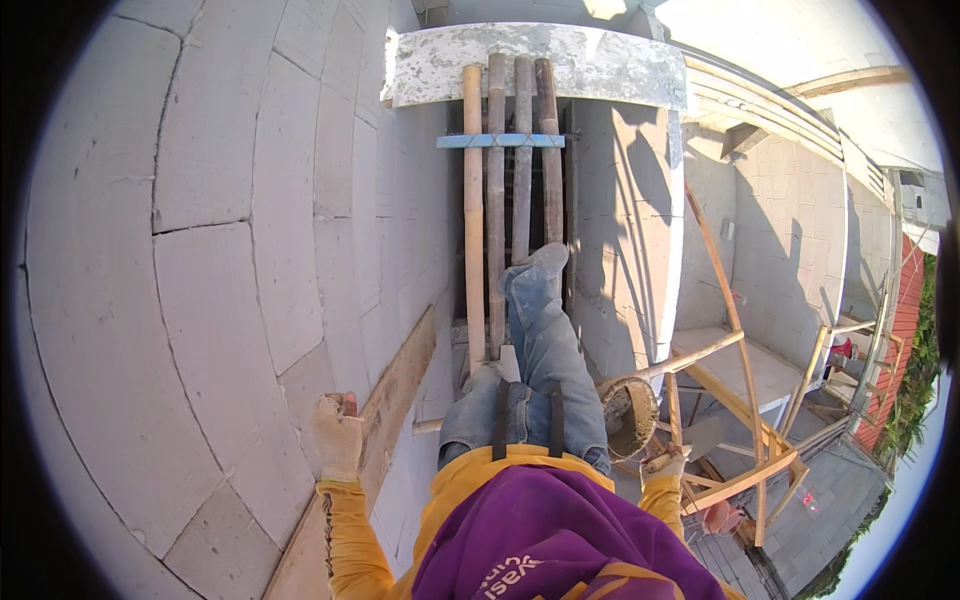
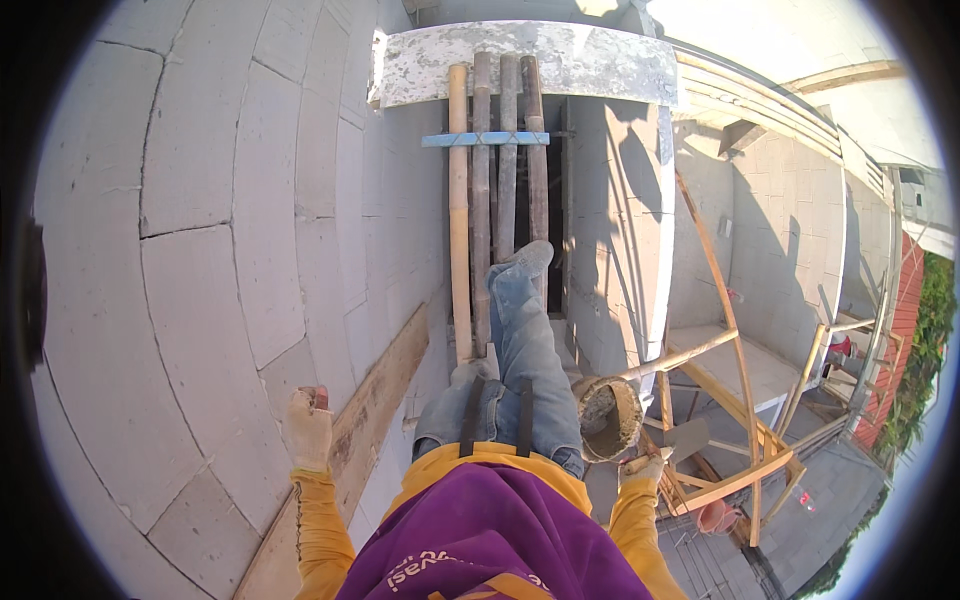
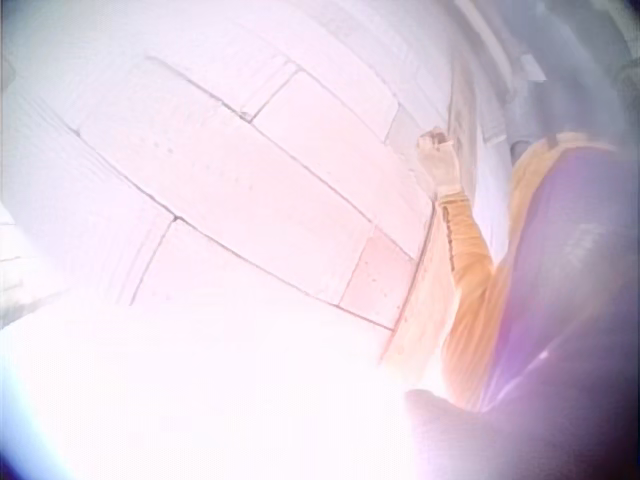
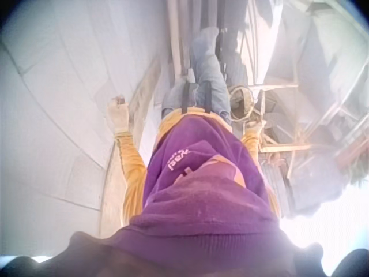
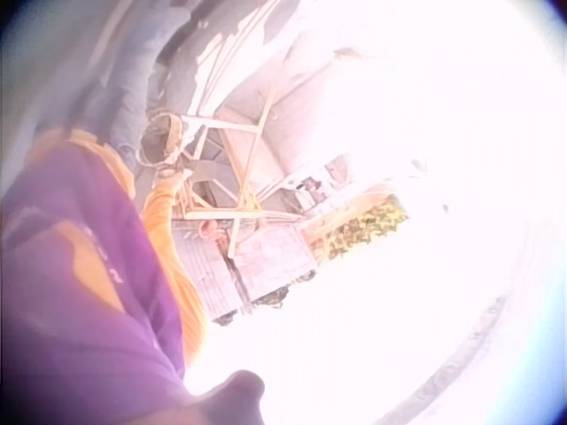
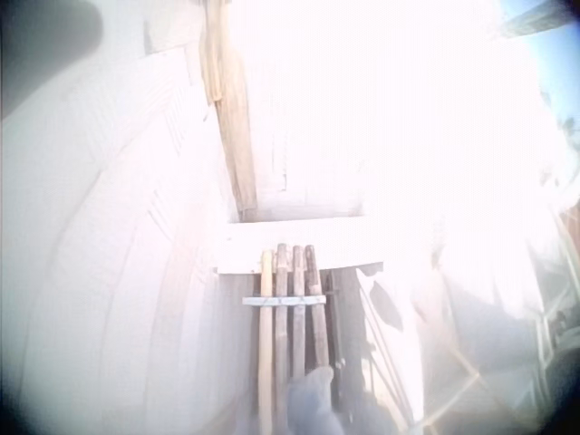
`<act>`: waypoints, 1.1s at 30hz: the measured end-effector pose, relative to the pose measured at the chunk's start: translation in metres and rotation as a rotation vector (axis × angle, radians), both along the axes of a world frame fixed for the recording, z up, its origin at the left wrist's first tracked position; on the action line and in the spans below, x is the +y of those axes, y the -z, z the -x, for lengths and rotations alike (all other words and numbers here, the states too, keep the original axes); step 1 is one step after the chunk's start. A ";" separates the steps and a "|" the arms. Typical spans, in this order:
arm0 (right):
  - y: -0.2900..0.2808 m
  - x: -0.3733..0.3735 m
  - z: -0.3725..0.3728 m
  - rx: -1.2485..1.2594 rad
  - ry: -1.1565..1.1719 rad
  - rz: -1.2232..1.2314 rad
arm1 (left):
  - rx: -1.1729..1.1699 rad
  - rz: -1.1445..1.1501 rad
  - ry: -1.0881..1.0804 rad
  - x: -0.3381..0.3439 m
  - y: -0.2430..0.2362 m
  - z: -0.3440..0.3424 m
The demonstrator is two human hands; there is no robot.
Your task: The person scoops mortar from a bucket using a trowel and applies it to the top edge of a block wall, spreading it along the surface while standing on an elevated structure.
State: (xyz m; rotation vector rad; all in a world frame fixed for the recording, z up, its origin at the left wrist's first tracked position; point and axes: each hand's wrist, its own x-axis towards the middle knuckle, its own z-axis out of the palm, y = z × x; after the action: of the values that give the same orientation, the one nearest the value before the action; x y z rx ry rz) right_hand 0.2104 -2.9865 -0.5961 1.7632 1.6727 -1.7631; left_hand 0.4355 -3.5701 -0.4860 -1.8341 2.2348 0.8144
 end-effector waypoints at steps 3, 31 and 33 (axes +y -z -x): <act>0.000 -0.039 0.057 -0.013 -0.021 0.098 | 0.000 -0.089 0.005 -0.020 0.006 0.046; -0.233 -0.603 0.586 0.275 -0.695 0.345 | 0.516 -0.361 0.393 -0.261 -0.005 0.559; -0.264 -0.643 0.606 0.324 -0.642 0.506 | 0.567 -0.397 0.477 -0.273 -0.018 0.608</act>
State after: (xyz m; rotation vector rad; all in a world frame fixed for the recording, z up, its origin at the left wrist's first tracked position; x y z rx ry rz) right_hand -0.3954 -3.6295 -0.3325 0.6594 1.4656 -1.9535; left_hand -0.1729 -3.8434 -0.4680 -0.9090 2.4086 1.6615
